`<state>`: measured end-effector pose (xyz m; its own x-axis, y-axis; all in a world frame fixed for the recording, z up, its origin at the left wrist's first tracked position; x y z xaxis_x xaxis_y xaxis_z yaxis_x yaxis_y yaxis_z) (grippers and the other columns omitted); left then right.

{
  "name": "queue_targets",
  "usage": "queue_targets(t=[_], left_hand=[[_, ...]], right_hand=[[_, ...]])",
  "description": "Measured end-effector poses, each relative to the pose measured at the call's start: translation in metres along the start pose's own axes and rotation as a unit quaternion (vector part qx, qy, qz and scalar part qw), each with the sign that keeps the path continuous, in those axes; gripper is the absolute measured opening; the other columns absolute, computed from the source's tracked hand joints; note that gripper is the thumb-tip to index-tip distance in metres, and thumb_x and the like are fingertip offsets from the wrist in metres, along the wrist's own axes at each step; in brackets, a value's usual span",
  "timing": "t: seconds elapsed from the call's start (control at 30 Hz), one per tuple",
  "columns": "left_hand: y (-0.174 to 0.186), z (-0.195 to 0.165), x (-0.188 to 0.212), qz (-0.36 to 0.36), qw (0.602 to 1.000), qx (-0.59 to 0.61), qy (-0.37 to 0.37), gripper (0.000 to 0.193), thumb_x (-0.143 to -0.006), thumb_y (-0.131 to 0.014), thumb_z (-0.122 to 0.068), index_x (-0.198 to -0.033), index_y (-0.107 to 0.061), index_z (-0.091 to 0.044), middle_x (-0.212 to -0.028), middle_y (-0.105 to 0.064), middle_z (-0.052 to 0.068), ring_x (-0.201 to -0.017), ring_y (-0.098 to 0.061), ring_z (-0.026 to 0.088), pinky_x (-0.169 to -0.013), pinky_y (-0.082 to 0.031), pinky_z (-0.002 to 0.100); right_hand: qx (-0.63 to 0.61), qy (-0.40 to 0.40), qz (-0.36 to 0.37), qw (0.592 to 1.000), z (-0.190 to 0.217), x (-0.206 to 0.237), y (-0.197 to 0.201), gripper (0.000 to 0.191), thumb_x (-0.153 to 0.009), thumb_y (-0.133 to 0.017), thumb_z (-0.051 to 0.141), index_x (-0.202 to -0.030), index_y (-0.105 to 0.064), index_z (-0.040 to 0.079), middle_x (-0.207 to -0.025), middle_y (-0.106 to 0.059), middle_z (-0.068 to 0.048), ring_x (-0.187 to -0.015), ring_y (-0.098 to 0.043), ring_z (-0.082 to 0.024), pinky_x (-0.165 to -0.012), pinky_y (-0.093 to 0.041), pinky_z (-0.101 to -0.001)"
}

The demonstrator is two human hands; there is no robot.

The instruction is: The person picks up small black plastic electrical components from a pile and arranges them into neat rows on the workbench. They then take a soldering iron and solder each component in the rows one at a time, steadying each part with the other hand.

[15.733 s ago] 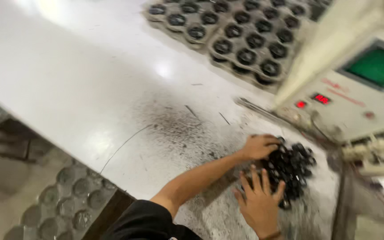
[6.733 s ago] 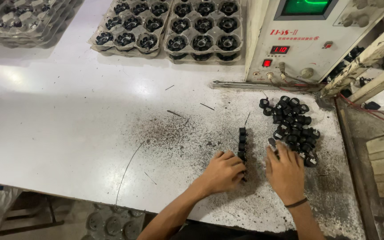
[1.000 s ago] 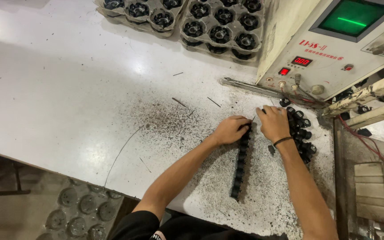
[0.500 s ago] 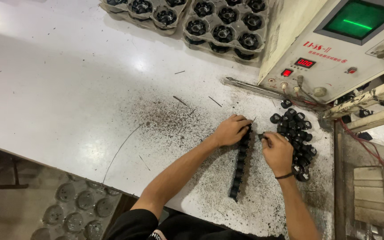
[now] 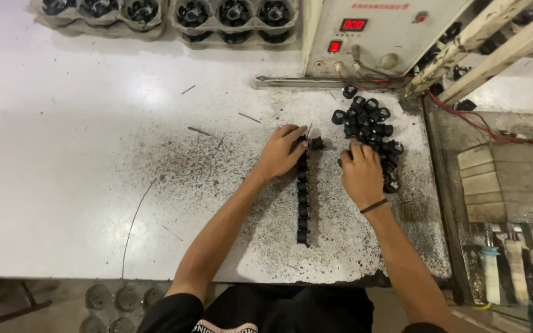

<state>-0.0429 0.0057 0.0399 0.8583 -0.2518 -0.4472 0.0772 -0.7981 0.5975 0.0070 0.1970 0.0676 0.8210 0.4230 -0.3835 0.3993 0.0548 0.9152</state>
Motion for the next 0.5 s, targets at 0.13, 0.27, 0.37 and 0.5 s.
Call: queue_targets(t=[0.13,0.27,0.37,0.5], left_hand=[[-0.01,-0.025,-0.011,0.025,0.993,-0.102,-0.062,0.044,-0.085,-0.071,-0.027,-0.124,-0.07,-0.007,-0.117,-0.071,0.014,-0.116,-0.061,0.035,-0.104,-0.043,0.05],[-0.038,-0.025,-0.028,0.141,0.966,-0.21,-0.056,0.034,-0.089,-0.065,-0.019,-0.121,-0.073,-0.012,-0.101,-0.074,0.008,-0.109,-0.067,0.027,-0.12,-0.031,0.059],[-0.039,-0.021,-0.038,0.134,0.967,-0.203,-0.07,0.035,-0.08,-0.067,-0.02,-0.114,-0.075,-0.012,-0.094,-0.073,0.009,-0.103,-0.068,0.029,-0.112,-0.029,0.064],[-0.036,-0.011,-0.043,0.126,0.979,-0.148,-0.068,0.032,-0.084,-0.065,-0.019,-0.114,-0.075,-0.015,-0.094,-0.074,0.008,-0.102,-0.069,0.029,-0.109,-0.032,0.064]], right_hand=[[-0.241,-0.026,-0.007,0.97,-0.001,0.01,-0.009,0.032,-0.087,-0.071,0.006,-0.118,-0.07,-0.002,-0.123,-0.066,-0.017,-0.112,-0.064,-0.033,-0.094,-0.054,-0.0418],[-0.233,-0.005,-0.007,0.972,0.005,0.019,-0.014,0.034,-0.083,-0.075,0.013,-0.113,-0.07,-0.001,-0.121,-0.067,-0.02,-0.113,-0.065,-0.037,-0.092,-0.055,-0.0441],[-0.178,-0.026,0.071,0.981,0.006,0.018,-0.025,0.032,-0.092,-0.076,0.015,-0.115,-0.067,-0.004,-0.109,-0.069,-0.018,-0.107,-0.067,-0.034,-0.091,-0.055,-0.0474],[-0.194,-0.017,0.052,0.979,0.013,0.009,-0.014,0.038,-0.09,-0.075,0.017,-0.118,-0.066,-0.007,-0.111,-0.067,-0.023,-0.102,-0.066,-0.036,-0.085,-0.056,-0.0438]])
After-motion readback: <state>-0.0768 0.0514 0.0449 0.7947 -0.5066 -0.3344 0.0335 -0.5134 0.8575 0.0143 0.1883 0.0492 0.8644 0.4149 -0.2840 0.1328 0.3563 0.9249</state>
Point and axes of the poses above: each hand's wrist, its own x-axis away from the middle knuckle, its own y-axis out of the back of the hand, z = x × y, the point moved 7 cm from there along -x, towards the middle knuckle
